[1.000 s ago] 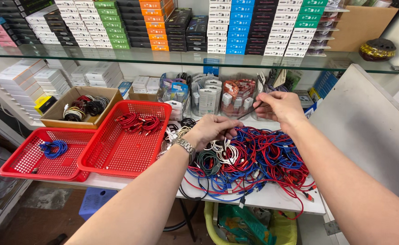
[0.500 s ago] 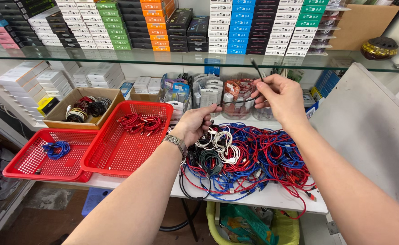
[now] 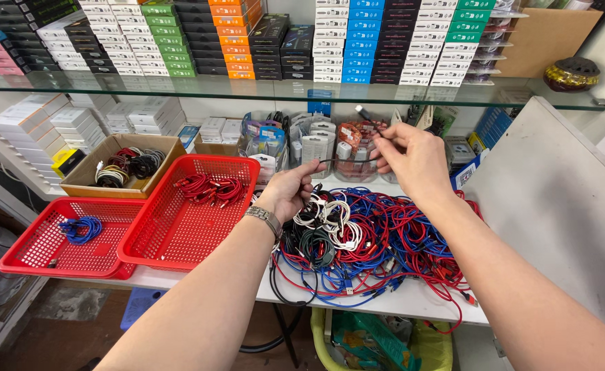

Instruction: The person sorts a pile of tangled cables on a counter, untangling and coiling each one by hand. They place the coiled cables into red baskets or a cardboard box, organizing them by color and type.

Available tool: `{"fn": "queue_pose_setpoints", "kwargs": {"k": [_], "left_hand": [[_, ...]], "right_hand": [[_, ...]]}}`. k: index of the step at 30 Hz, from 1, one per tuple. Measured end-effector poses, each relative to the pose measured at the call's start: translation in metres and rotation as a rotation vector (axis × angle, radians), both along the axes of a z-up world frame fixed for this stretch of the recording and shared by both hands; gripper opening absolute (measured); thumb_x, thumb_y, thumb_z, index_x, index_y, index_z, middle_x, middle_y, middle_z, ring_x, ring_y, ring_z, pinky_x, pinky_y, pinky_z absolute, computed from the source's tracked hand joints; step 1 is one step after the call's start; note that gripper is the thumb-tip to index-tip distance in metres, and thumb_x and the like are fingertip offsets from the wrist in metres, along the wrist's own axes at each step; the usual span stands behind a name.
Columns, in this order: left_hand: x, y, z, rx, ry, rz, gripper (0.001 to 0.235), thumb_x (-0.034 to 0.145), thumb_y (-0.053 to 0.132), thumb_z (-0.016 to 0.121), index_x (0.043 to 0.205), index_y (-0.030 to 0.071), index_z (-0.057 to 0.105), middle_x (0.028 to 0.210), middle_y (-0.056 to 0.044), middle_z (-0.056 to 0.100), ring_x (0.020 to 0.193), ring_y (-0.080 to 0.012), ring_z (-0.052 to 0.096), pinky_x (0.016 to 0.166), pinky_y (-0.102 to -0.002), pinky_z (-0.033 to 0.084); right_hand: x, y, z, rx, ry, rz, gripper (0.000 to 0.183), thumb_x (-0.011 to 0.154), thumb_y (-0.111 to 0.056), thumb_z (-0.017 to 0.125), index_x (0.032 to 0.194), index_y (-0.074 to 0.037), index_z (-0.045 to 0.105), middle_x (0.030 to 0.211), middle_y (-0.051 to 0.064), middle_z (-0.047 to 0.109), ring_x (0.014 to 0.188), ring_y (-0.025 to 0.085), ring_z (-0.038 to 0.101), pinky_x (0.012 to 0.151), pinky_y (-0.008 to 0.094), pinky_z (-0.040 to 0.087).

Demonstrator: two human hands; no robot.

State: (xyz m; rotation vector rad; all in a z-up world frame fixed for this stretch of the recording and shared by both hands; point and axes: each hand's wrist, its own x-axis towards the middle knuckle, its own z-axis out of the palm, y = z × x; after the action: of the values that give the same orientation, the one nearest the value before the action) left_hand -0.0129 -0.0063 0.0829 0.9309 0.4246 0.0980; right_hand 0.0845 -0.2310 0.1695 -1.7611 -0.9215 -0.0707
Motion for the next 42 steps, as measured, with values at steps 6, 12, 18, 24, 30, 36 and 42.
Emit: {"fn": "queue_pose_setpoints", "kwargs": {"k": [6,12,18,24,30,36,42], "left_hand": [[-0.009,0.009,0.011,-0.232,0.030,-0.279,0.027,0.099,0.031,0.069,0.114,0.009,0.067,0.064,0.012,0.040,0.058,-0.0010,0.039,0.051,-0.017,0.032],[-0.016,0.022,0.018,-0.338,0.018,-0.275,0.027,0.101,0.024,0.065,0.120,0.006,0.066,0.066,0.010,0.041,0.056,0.0001,0.037,0.045,-0.015,0.029],[0.004,0.023,0.020,-0.410,-0.013,-0.274,0.024,0.103,0.020,0.061,0.121,0.006,0.066,0.066,0.009,0.038,0.054,-0.0001,0.033,0.041,-0.015,0.025],[0.024,0.012,0.030,-0.278,-0.031,-0.523,0.028,0.105,0.024,0.061,0.122,0.002,0.065,0.065,0.010,0.037,0.052,0.0006,0.032,0.039,-0.015,0.024],[0.002,0.010,0.036,-0.280,0.004,-0.436,0.027,0.104,0.026,0.061,0.116,0.003,0.069,0.068,0.009,0.040,0.058,-0.0006,0.038,0.045,-0.014,0.033],[-0.018,0.004,0.043,-0.478,-0.088,-0.368,0.024,0.104,0.022,0.061,0.110,0.000,0.067,0.075,0.004,0.048,0.067,-0.0034,0.049,0.056,-0.016,0.047],[-0.015,0.009,0.056,-0.536,-0.270,-0.227,0.020,0.104,0.012,0.054,0.110,-0.005,0.065,0.086,-0.004,0.059,0.075,-0.0118,0.056,0.065,-0.020,0.052]], "right_hand": [[0.103,-0.030,-0.070,0.414,0.824,-0.090,0.016,0.098,-0.004,0.068,0.108,0.008,0.070,0.095,0.016,0.074,0.077,0.020,0.073,0.071,0.028,0.065],[0.141,-0.090,-0.116,0.734,1.313,-0.356,0.019,0.101,-0.009,0.060,0.108,0.008,0.063,0.106,0.018,0.074,0.090,0.025,0.079,0.080,0.029,0.062],[0.061,-0.053,-0.065,-0.453,0.760,-0.226,0.052,0.102,-0.041,0.063,0.104,0.010,0.073,0.097,0.028,0.077,0.077,0.031,0.069,0.067,0.037,0.058],[0.014,0.009,-0.013,-0.293,-0.313,0.142,0.033,0.093,-0.029,0.063,0.122,-0.016,0.073,0.107,0.009,0.075,0.085,0.023,0.071,0.076,0.035,0.054],[0.031,0.023,-0.002,-0.428,-0.245,0.070,0.027,0.095,-0.035,0.063,0.109,-0.019,0.079,0.094,0.010,0.078,0.085,0.026,0.074,0.078,0.036,0.055],[0.044,0.024,0.015,-0.333,-0.425,-0.143,0.024,0.096,-0.033,0.064,0.104,-0.017,0.080,0.098,0.011,0.076,0.088,0.034,0.072,0.078,0.044,0.055],[0.036,0.031,0.022,-0.361,-0.431,-0.253,0.023,0.097,-0.032,0.066,0.104,-0.017,0.081,0.090,0.016,0.075,0.086,0.038,0.071,0.078,0.048,0.055]]}}
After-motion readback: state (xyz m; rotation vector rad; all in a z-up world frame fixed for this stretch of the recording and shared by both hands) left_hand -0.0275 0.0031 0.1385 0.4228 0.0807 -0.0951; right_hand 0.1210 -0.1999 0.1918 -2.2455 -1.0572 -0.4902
